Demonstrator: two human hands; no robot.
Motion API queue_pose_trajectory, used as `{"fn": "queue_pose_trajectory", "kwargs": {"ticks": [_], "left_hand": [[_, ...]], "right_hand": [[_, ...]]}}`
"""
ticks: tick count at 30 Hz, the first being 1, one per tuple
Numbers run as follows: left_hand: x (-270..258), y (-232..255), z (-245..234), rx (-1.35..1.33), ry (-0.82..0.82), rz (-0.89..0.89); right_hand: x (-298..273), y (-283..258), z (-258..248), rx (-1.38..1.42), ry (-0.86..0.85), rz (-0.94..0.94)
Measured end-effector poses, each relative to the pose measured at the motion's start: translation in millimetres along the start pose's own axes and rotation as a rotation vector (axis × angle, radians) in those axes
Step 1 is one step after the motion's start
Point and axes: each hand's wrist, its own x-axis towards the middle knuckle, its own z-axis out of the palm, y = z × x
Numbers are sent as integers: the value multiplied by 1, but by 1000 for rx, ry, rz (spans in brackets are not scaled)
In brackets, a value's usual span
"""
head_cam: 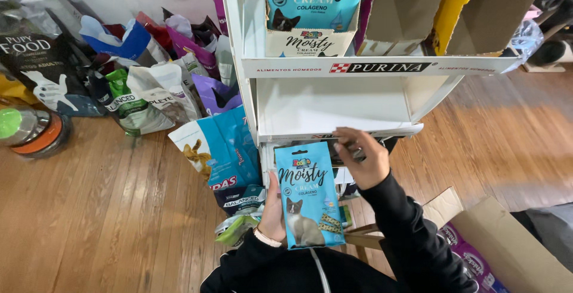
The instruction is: The person removes pet food pouches from a cardboard box and places them into designated slots on a retail display stand, organizing different brands and flavors.
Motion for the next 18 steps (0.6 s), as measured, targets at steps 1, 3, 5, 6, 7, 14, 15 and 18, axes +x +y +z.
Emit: {"fn": "queue_pose_trajectory", "kwargs": {"ticks": [1, 3, 5, 6, 7, 14, 15, 18], "left_hand": [[1, -1, -6, 14, -38, -6], [3, -4, -18, 32, -77, -13], [5, -7, -28, -4, -267, -72], [3, -8, -29, 2, -273, -70], [2, -7, -30, 15, -341, -50], [-14, -1, -4, 17, 274, 47], [-17, 0, -1, 22, 263, 55], [-14, 5, -8, 30, 379, -30]], "right_hand": [[9, -10, -10, -11, 67, -99], [28, -25, -27, -22, 138, -198], [50, -36, -43, -93, 252, -364], [59, -46, -49, -95, 259, -369], [71, -56, -56, -4, 260, -382], [136, -105, -83, 163, 247, -404], [142, -102, -80, 161, 254, -417], [161, -94, -73, 81, 233, -408]]}}
